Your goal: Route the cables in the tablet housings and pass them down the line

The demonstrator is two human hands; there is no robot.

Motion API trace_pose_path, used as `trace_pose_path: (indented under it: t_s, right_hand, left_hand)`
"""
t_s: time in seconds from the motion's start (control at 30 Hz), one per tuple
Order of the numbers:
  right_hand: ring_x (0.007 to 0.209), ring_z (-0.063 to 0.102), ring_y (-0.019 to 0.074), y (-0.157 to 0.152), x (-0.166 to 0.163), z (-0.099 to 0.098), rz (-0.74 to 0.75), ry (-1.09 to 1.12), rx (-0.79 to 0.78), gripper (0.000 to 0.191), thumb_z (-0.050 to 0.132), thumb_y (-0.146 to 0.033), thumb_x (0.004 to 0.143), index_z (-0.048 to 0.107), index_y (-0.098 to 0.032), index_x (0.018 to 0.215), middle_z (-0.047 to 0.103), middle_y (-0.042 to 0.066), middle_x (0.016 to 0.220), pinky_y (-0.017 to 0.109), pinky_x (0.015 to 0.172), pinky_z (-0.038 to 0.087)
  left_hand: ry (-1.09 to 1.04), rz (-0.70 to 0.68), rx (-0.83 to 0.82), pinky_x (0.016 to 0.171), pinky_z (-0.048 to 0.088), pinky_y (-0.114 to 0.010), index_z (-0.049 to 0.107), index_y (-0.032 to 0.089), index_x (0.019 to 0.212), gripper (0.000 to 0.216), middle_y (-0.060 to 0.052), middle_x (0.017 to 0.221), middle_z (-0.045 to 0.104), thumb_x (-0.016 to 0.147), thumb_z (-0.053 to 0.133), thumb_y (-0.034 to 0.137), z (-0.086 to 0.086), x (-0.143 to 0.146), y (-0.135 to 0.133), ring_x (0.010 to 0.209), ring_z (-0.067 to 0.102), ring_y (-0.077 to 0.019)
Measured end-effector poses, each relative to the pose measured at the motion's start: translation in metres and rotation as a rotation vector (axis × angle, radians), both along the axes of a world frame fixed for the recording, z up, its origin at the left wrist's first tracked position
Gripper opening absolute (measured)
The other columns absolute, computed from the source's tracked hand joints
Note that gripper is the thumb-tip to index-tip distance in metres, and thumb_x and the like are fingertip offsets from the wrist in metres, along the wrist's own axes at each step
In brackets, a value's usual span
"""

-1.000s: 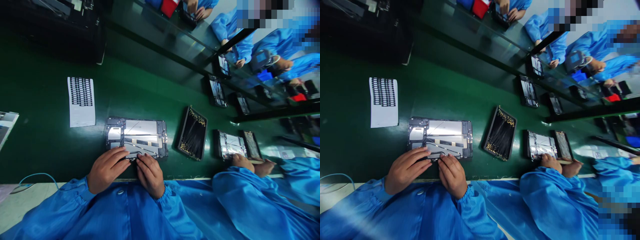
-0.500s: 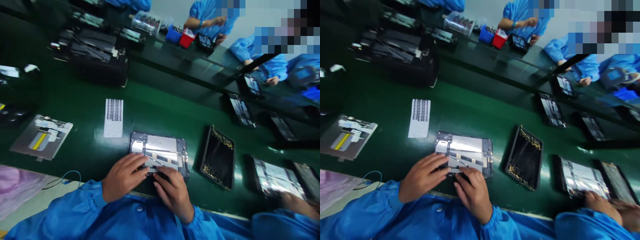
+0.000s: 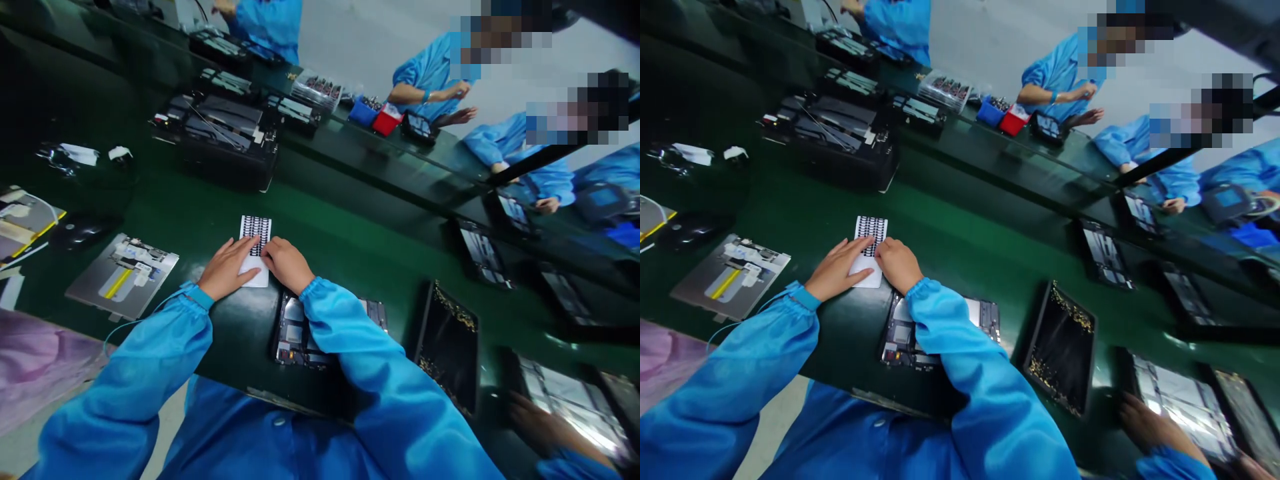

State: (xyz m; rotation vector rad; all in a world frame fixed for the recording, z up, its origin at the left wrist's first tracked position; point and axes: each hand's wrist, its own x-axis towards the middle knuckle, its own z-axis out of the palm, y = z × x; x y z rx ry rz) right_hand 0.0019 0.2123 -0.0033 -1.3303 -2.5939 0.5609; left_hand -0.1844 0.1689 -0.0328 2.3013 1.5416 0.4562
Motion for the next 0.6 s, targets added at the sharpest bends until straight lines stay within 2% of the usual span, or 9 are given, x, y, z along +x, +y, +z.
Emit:
trace_pose_path:
  t_s: [0.1, 0.2, 0.3, 0.37, 0.43, 0.53, 0.6]
  right_hand:
    - [0.096, 0.06, 0.0247, 0.005, -0.011, -0.004, -0.027, -0.018, -0.032, 0.016, 0.05, -0.011, 0.097, 0.066, -0.01, 0.096, 0.064, 0.015, 0.102, 0.038, 0.091, 0.047]
    - [0.093, 0.06, 0.0215, 0.011, -0.012, 0.007, -0.029, -0.013, -0.076, 0.015, 0.049, -0.01, 0.098, 0.064, -0.011, 0.093, 0.065, 0.012, 0.096, 0.036, 0.092, 0.047]
    - [0.096, 0.059, 0.0168, 0.0, 0.027, 0.033, -0.071, 0.163, -0.059, 0.015, 0.046, -0.02, 0.103, 0.06, -0.016, 0.098, 0.064, 0.007, 0.099, 0.03, 0.093, 0.047]
    - [0.102, 0.059, 0.0164, -0.03, 0.077, 0.049, -0.183, 0.433, -0.002, 0.017, 0.043, -0.028, 0.105, 0.057, -0.02, 0.1, 0.063, 0.006, 0.105, 0.031, 0.095, 0.047]
    - [0.113, 0.058, 0.0186, -0.075, 0.134, 0.055, -0.372, 0.613, 0.02, 0.018, 0.045, -0.036, 0.104, 0.057, -0.023, 0.098, 0.063, 0.006, 0.113, 0.035, 0.102, 0.045]
    - [0.122, 0.056, 0.024, -0.151, 0.2, 0.037, -0.748, 0.588, -0.014, 0.024, 0.052, -0.046, 0.099, 0.058, -0.023, 0.094, 0.062, 0.01, 0.123, 0.042, 0.107, 0.042]
    - [0.123, 0.058, 0.0263, -0.192, 0.218, 0.015, -0.913, 0.584, -0.082, 0.028, 0.054, -0.05, 0.097, 0.057, -0.022, 0.093, 0.064, 0.011, 0.125, 0.045, 0.109, 0.041]
  left_hand:
    - [-0.014, -0.008, -0.011, 0.126, 0.02, -0.046, 0.029, 0.018, 0.156, 0.07, -0.01, 0.16, 0.042, 0.095, 0.052, 0.044, 0.003, 0.001, 0.0, 0.15, 0.036, -0.0232]
    - [-0.001, -0.015, 0.003, 0.126, 0.022, -0.047, 0.031, 0.017, 0.155, 0.069, -0.011, 0.16, 0.042, 0.096, 0.051, 0.045, 0.002, 0.0, 0.002, 0.149, 0.036, -0.0243]
    - [0.018, -0.022, 0.062, 0.125, 0.025, -0.049, 0.031, 0.018, 0.156, 0.068, -0.011, 0.158, 0.044, 0.097, 0.048, 0.048, 0.0, -0.002, 0.008, 0.148, 0.039, -0.0263]
    - [-0.004, -0.041, 0.134, 0.124, 0.027, -0.05, 0.036, 0.019, 0.154, 0.062, -0.01, 0.158, 0.044, 0.099, 0.046, 0.047, 0.002, -0.004, 0.01, 0.148, 0.038, -0.0272]
    - [-0.07, -0.045, 0.244, 0.124, 0.026, -0.052, 0.046, 0.02, 0.148, 0.052, -0.008, 0.159, 0.043, 0.101, 0.045, 0.042, 0.008, -0.002, 0.006, 0.15, 0.035, -0.0279]
    - [-0.212, -0.072, 0.407, 0.123, 0.03, -0.052, 0.063, 0.021, 0.127, 0.035, -0.006, 0.152, 0.053, 0.097, 0.057, 0.038, 0.026, 0.022, -0.023, 0.145, 0.042, -0.0287]
    - [-0.258, -0.221, 0.416, 0.12, 0.037, -0.052, 0.067, 0.024, 0.115, 0.029, -0.005, 0.138, 0.064, 0.091, 0.068, 0.039, 0.039, 0.054, -0.057, 0.134, 0.055, -0.0272]
